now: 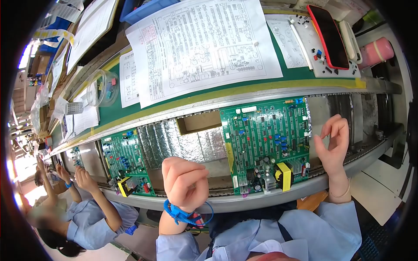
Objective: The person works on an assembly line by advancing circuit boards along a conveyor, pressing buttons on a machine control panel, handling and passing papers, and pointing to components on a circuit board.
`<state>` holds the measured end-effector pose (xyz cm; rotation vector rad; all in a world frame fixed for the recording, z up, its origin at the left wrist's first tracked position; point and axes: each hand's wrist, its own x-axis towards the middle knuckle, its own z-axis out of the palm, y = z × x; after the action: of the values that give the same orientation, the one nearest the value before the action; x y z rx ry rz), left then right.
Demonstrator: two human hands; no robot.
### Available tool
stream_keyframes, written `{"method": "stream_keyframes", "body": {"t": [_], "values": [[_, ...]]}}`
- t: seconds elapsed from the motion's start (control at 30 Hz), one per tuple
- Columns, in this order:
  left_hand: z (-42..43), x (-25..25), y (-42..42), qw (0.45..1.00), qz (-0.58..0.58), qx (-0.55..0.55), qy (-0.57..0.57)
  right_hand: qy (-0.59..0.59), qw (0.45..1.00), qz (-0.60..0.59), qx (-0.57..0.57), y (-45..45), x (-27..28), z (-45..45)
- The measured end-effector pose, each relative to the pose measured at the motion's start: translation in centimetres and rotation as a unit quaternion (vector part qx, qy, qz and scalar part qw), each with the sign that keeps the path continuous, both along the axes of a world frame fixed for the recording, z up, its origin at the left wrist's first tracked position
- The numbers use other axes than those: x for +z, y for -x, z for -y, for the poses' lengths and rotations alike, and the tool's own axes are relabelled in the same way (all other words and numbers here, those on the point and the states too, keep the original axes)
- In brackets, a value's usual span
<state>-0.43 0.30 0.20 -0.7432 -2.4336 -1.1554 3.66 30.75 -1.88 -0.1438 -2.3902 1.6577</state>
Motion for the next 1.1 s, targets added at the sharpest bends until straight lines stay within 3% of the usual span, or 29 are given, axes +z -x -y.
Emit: {"method": "stream_keyframes", "body": {"t": [0.6,1.1], "values": [[0.03,-0.06,0.02,1.0,0.002,-0.003,0.0,0.022,1.0,-0.008,0.007,-0.22,-0.22,-0.38],[-0.07,-0.21,0.02,1.0,-0.003,0.0,0.003,-0.056,0.998,-0.007,0.009,0.17,0.51,0.12]]}}
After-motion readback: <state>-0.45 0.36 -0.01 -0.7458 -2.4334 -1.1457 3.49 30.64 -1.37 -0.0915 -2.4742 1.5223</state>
